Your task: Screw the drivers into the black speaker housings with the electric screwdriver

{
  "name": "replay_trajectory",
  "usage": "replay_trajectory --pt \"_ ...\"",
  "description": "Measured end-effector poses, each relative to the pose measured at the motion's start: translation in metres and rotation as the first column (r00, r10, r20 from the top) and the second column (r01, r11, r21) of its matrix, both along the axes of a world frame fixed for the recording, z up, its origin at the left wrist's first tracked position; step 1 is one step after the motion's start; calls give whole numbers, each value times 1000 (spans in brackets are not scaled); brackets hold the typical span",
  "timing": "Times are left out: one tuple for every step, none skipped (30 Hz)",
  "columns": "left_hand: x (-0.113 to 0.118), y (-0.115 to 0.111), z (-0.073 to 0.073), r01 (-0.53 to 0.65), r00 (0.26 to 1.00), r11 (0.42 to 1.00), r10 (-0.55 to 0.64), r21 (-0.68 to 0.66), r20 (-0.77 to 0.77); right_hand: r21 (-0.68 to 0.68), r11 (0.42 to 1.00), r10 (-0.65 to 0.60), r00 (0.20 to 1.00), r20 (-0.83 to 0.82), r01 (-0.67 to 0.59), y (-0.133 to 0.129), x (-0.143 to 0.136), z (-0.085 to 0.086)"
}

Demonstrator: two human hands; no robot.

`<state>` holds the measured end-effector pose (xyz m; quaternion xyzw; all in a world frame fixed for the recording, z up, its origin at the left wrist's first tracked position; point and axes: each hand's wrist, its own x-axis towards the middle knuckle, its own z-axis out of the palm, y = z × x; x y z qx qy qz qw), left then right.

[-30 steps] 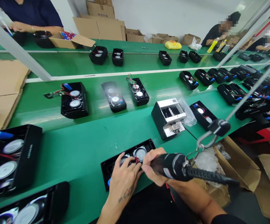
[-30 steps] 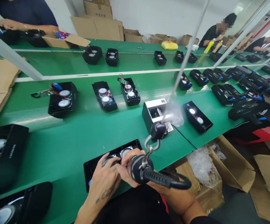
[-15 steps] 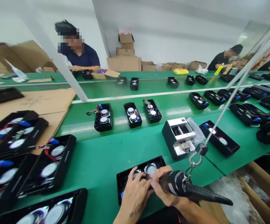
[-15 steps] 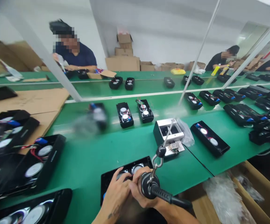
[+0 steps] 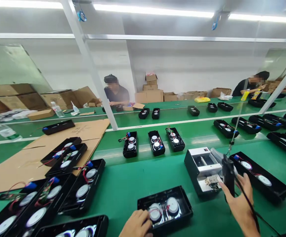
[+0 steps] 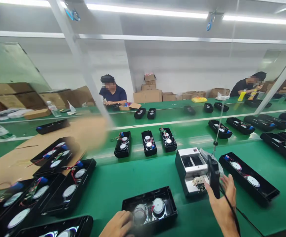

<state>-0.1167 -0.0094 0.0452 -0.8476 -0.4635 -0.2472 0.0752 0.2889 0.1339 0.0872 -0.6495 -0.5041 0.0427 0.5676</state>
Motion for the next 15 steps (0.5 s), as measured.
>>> replay_trajectory --pt "-4 4 10 12 999 991 -6 -133 49 56 998 -34 994 101 29 -8 -6 -9" --pt "-9 9 23 16 993 965 15 -262 118 116 993 -28 985 168 8 -18 -17 -17" --pt "-14 14 37 15 978 926 65 -376 198 161 984 44 972 230 -82 -26 -33 -22" --pt "-18 22 51 14 950 880 136 -474 280 191 960 151 952 265 -206 -30 -53 -24" --pt "-22 31 65 16 908 828 223 -560 355 161 918 306 904 297 -363 -29 -76 -23" --pt "-24 41 78 33 854 772 308 -635 418 103 875 425 853 303 -472 -20 -100 -18" --pt "-26 52 90 68 795 713 383 -697 470 27 844 507 812 289 -536 -3 -124 -10" --pt "-27 64 101 116 730 658 451 -744 513 -70 842 532 803 270 -534 20 -147 0" --pt "-30 74 111 158 665 612 514 -775 542 -216 849 527 802 280 -482 48 -169 11" --pt "-34 84 119 183 604 586 567 -789 561 -384 838 513 799 313 -387 79 -187 22" --pt "-40 92 128 190 550 578 607 -794 573 -441 832 496 809 316 -337 109 -203 32" --pt "-49 99 137 183 510 582 633 -792 583 -473 827 481 818 315 -303 137 -215 39" --pt "-61 103 146 168 483 591 648 -789 589 -516 815 467 827 313 -264 162 -225 43" --pt "-75 105 157 146 460 599 663 -787 590 -557 798 456 835 309 -230 181 -232 44" --pt "-92 105 169 118 434 603 683 -789 587 -592 781 449 839 307 -201 195 -236 43"
